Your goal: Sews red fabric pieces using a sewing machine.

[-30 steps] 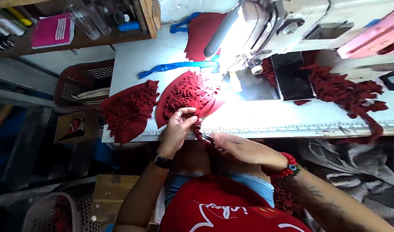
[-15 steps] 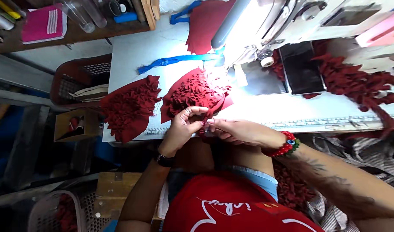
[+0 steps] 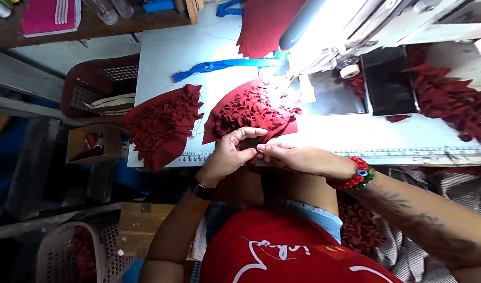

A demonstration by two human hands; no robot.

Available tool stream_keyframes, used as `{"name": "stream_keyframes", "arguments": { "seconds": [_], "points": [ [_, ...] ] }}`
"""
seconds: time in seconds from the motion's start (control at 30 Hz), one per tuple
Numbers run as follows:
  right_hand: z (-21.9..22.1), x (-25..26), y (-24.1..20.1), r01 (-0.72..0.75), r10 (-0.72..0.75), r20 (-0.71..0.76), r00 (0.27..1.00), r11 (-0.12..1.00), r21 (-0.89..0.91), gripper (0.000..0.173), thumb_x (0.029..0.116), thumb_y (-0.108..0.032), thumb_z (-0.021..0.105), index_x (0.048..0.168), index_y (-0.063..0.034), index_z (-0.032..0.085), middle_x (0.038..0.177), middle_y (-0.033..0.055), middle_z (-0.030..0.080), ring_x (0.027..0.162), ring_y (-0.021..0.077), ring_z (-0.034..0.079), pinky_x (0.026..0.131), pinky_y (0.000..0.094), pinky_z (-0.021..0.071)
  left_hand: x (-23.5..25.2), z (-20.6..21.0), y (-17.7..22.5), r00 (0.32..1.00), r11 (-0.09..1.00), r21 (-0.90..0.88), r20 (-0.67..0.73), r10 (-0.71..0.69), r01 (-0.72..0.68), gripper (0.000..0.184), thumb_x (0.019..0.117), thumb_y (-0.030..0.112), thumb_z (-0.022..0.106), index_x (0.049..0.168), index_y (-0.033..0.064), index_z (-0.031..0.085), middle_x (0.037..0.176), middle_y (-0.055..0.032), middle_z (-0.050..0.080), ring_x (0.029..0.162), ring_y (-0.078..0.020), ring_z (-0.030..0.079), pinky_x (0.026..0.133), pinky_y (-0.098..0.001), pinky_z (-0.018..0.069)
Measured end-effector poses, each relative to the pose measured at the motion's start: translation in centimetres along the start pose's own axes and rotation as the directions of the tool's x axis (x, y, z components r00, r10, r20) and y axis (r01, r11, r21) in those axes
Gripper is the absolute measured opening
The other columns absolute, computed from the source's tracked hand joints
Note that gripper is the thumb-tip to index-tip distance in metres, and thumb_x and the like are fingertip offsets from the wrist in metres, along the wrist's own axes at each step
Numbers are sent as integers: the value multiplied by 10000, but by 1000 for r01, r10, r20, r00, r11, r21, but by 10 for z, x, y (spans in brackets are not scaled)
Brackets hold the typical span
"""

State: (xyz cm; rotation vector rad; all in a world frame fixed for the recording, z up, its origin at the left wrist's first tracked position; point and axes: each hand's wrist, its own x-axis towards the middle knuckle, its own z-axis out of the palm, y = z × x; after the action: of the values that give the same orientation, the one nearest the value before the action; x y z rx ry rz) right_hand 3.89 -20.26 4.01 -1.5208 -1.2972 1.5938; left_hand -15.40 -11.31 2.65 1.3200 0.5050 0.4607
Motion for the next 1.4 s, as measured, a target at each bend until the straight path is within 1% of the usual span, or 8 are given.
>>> {"name": "stream_keyframes", "arguments": {
  "seconds": [0.2, 0.37, 0.5, 0.63, 0.77, 0.87, 1.07, 1.4],
  "points": [
    [-16, -17, 7, 96, -101, -10, 995, 968, -232, 377, 1106, -347, 431, 849, -150, 624, 632, -86, 508, 532, -19, 447, 507, 176, 375, -10, -12, 7, 979, 997, 58, 192, -69, 58, 713, 897, -96, 622, 1551, 70, 393, 1365, -93, 626, 812, -95, 700, 729, -269, 616],
    [-54, -59, 29, -51, -391, -380, 838, 638, -768, 426, 1034, -420, 479, 1262, -125, 685, 688, 60, 615, 568, 246, 585, 497, 496, 476, -77, -61, 0, 926, 998, -40, 376, -31, 50, 452, 969, 50, 622, 1416, 70, 561, 1375, -61, 642, 895, -84, 708, 791, -274, 606],
    [-76, -66, 53, -275, -426, -485, 763, 465, -841, 428, 1056, -416, 448, 1318, -172, 683, 1030, 241, 705, 921, 512, 677, 700, 723, 492, -139, -104, -50, 962, 948, -175, -13, -272, 266, 322, 960, 64, 612, 1275, 99, 662, 1148, -29, 741, 909, -105, 709, 810, -278, 592],
    [-58, -58, 35, -300, -512, -491, 705, 413, -860, 373, 1048, -322, 510, 1299, -130, 708, 1307, 268, 601, 1227, 552, 515, 917, 760, 368, -166, -108, -105, 710, 708, 208, -446, -545, 675, 438, 1019, 90, 580, 1445, -3, 530, 1390, -162, 619, 1242, -246, 626, 1068, -428, 509],
    [-19, -18, 12, 31, -680, -272, 681, 398, -917, 380, 1065, -335, 490, 1263, -111, 723, 1276, 166, 687, 1172, 373, 649, 943, 593, 512, -155, -98, -50, 828, 721, 528, 59, -558, 449, 337, 1064, 220, 537, 1315, 28, 656, 1257, -134, 701, 1145, -212, 682, 1037, -428, 525],
    [7, 21, 3, 202, -644, -139, 752, 426, -882, 427, 1084, -420, 448, 1394, -212, 655, 1441, 127, 612, 1368, 356, 543, 1093, 614, 438, -119, -89, 30, 933, 866, 499, 299, -199, 24, 325, 1086, 275, 500, 1242, 69, 697, 1141, -19, 741, 986, -55, 710, 906, -278, 590],
    [16, 32, 25, 235, -652, -101, 751, 408, -882, 480, 1083, -488, 412, 1444, -240, 608, 1544, 96, 532, 1479, 354, 425, 1177, 659, 313, 32, -102, 119, 963, 526, 815, 143, 227, -245, 235, 1045, 202, 567, 1102, 50, 737, 972, -54, 736, 849, -104, 694, 800, -310, 586],
    [13, 33, 40, 251, -705, -204, 679, 483, -839, 378, 1069, -452, 487, 1352, -293, 680, 1497, 28, 586, 1482, 289, 429, 1215, 616, 299, 342, -107, 111, 950, 596, 796, -95, 298, -107, 348, 1080, 201, 492, 1251, -47, 666, 1253, -229, 674, 1225, -327, 632, 1088, -482, 470]
  ]
}}
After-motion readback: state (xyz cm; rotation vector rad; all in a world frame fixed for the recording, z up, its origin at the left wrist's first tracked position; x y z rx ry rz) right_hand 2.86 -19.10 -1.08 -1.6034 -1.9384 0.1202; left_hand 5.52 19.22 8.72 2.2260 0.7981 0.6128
